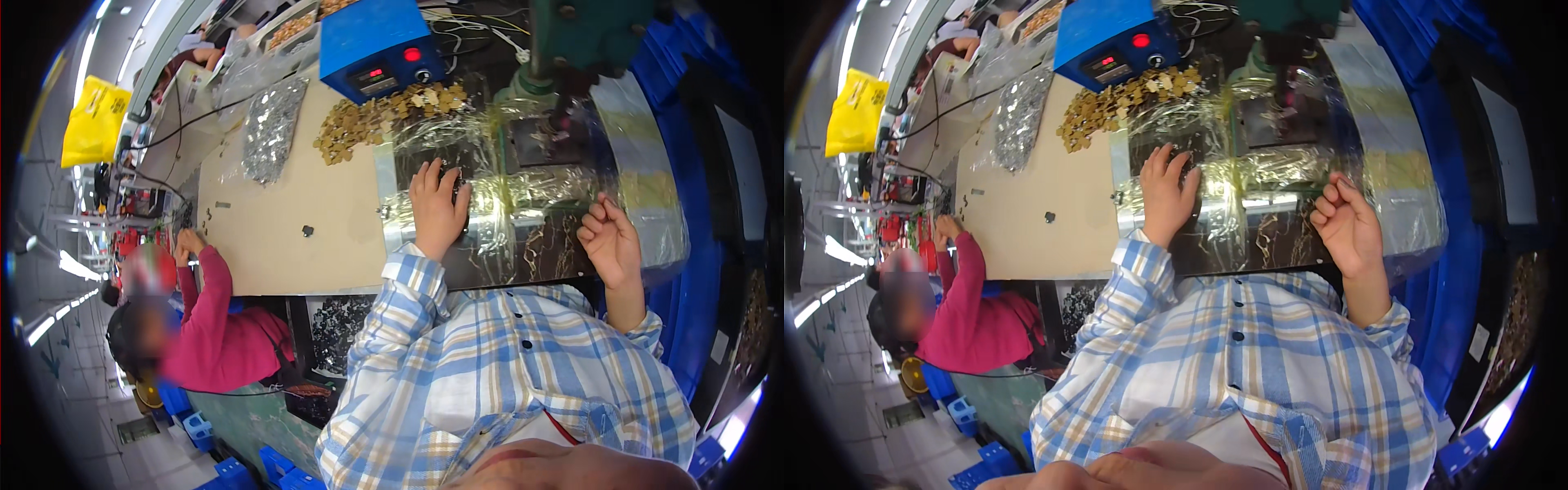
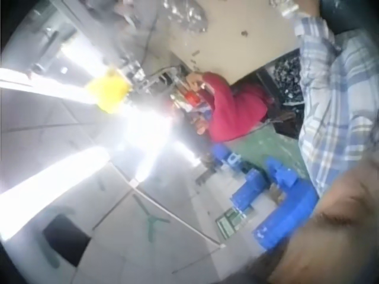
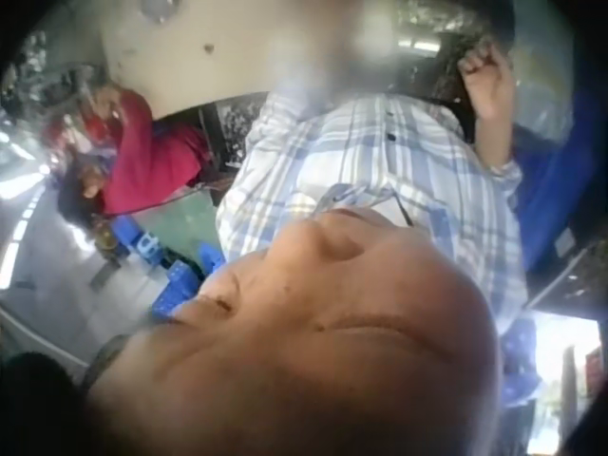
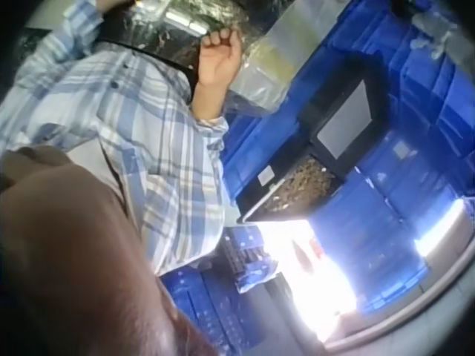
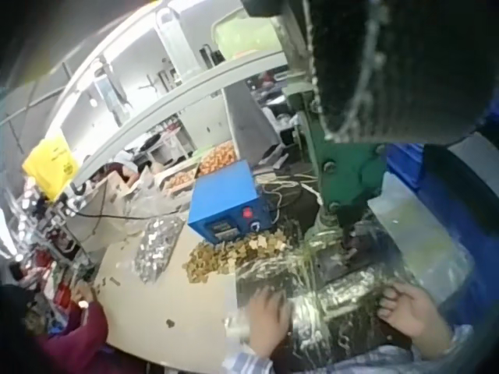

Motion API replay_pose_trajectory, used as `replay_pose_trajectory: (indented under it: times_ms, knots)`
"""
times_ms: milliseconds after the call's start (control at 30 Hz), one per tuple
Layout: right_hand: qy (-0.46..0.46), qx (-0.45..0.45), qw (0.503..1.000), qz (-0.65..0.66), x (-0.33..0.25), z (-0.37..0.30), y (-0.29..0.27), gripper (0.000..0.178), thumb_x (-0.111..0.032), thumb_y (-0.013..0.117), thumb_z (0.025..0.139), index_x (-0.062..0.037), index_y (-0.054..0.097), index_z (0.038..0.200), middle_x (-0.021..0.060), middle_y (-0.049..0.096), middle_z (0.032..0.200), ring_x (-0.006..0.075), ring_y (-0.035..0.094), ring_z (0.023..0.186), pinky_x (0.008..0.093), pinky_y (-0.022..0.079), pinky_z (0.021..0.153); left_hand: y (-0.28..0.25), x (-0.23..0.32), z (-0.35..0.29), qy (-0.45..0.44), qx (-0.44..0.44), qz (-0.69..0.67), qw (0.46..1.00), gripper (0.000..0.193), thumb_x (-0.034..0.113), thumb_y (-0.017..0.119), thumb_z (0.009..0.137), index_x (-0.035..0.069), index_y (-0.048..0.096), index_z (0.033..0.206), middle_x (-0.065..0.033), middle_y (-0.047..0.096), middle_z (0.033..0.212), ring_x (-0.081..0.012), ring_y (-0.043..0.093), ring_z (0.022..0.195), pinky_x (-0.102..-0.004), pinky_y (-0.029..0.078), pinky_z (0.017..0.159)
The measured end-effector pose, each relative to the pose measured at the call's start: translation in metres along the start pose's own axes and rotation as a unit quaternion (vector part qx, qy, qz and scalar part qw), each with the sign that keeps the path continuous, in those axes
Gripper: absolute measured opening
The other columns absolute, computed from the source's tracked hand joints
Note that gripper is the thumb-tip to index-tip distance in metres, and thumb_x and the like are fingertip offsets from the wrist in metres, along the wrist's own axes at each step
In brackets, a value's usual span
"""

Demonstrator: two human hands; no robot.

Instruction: Processing small metallic components using a workbench-mounted press machine.

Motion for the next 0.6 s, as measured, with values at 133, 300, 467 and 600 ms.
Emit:
replay_pose_trajectory:
  times_ms: [133,300,467,600]
  knots:
    - [-0.009,0.009,1.000,0.012,-0.003,-0.005,-0.003,0.016,-0.010,0.048,0.089,-0.0042,0.052,0.103,0.0019,0.046,0.077,0.0124,0.041,0.066,0.0255,0.037,0.060,0.001,0.016,0.002,0.030,-0.001,-0.030,0.999,0.034,0.025,0.060,0.080,0.007,0.056,0.109,-0.0192,0.046,0.124,-0.0378,0.038,0.117,-0.0503,0.026,0.099]
    - [-0.032,0.023,0.999,0.021,-0.016,-0.013,-0.017,0.016,-0.010,0.048,0.089,-0.0036,0.051,0.103,0.0026,0.047,0.078,0.0127,0.042,0.065,0.0257,0.038,0.060,-0.060,-0.062,-0.015,-0.123,0.076,0.128,0.981,0.043,0.033,0.051,0.086,0.006,0.051,0.119,-0.0179,0.042,0.129,-0.0331,0.035,0.122,-0.0488,0.021,0.100]
    - [-0.015,0.014,1.000,0.006,-0.009,-0.002,-0.020,0.017,-0.010,0.049,0.088,-0.0033,0.052,0.103,0.0030,0.048,0.078,0.0130,0.044,0.067,0.0257,0.038,0.061,-0.112,-0.162,-0.063,-0.359,0.053,0.300,0.882,0.047,0.037,0.047,0.088,0.006,0.049,0.123,-0.0220,0.039,0.131,-0.0350,0.034,0.123,-0.0496,0.022,0.101]
    - [-0.018,0.012,1.000,0.001,-0.005,0.000,-0.011,0.016,-0.010,0.049,0.088,-0.0034,0.052,0.102,0.0028,0.048,0.078,0.0130,0.045,0.067,0.0257,0.039,0.062,-0.081,-0.137,-0.047,-0.227,-0.010,0.164,0.960,0.046,0.036,0.048,0.087,0.004,0.050,0.121,-0.0261,0.040,0.128,-0.0378,0.037,0.119,-0.0501,0.024,0.100]
Point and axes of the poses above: each hand's wrist, its own z-axis towards the middle knuckle, its own y-axis out of the palm, x = y × z, the point moved 2 cm from there along z, towards the middle knuckle
